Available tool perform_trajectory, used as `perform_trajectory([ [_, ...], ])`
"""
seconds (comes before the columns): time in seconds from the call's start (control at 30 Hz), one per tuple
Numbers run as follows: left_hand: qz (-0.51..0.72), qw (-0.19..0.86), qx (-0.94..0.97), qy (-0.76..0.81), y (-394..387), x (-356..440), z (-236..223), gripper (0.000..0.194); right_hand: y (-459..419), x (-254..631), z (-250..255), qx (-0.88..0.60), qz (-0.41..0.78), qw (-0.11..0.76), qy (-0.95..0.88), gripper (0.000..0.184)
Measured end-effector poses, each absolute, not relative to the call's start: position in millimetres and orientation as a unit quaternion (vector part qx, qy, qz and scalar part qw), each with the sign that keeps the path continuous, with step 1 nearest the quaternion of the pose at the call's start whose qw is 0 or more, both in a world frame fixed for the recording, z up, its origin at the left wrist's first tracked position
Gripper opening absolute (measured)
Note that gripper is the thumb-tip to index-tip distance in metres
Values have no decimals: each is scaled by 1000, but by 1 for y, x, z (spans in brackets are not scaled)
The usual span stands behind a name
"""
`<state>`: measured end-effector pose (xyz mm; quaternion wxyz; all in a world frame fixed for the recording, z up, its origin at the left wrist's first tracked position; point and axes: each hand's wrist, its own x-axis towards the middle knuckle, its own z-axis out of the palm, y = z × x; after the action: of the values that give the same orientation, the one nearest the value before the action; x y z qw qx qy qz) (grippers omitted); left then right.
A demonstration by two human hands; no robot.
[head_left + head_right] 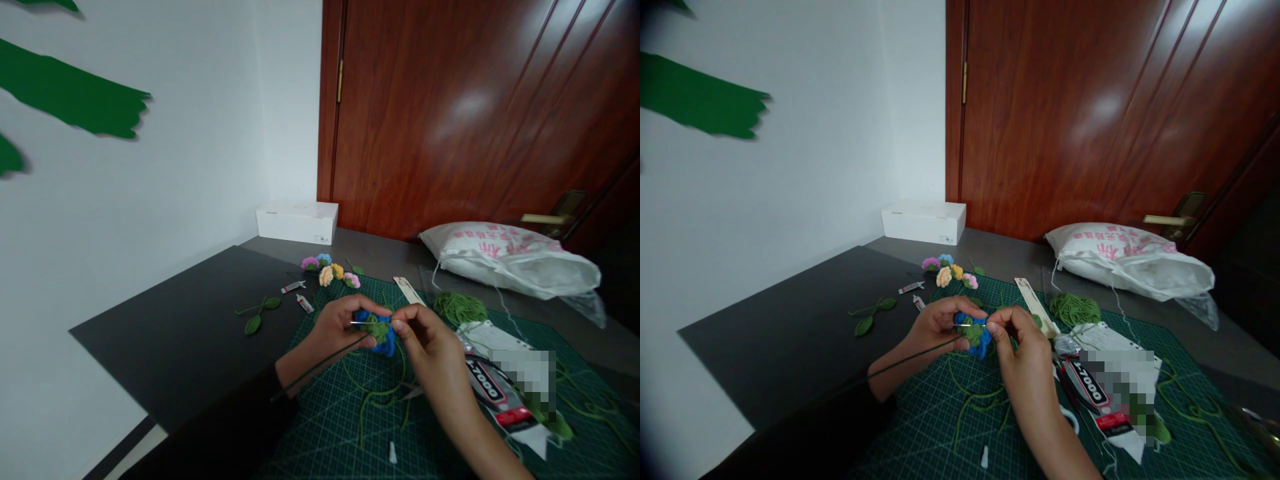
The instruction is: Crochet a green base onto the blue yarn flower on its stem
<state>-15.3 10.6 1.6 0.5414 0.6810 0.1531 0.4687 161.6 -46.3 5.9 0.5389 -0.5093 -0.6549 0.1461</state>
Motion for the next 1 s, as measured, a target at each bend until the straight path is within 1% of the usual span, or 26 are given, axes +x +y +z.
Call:
perform_trajectory([
  [0.13,437,523,710,175,9,-17,8,38,-47,169,21,-496,67,526,-688,10],
  [0.23,441,540,702,148,10,-15,8,44,-50,175,33,-486,27,525,-698,12],
  [0.37,437,587,670,123,12,-12,2,46,-52,173,36,-454,67,501,-734,10],
  [0.5,407,583,691,133,14,-11,-2,43,-52,166,32,-434,82,435,-785,9],
  [0.63,373,569,717,154,14,-11,-2,39,-51,164,31,-437,74,404,-800,15],
  [0.77,337,543,746,185,12,-11,0,35,-53,160,27,-451,98,412,-786,18],
  [0.9,327,512,775,176,12,-11,-6,34,-56,153,20,-442,60,412,-795,18],
  [1.0,307,505,787,175,14,-10,-13,36,-56,150,17,-461,108,455,-754,18],
])
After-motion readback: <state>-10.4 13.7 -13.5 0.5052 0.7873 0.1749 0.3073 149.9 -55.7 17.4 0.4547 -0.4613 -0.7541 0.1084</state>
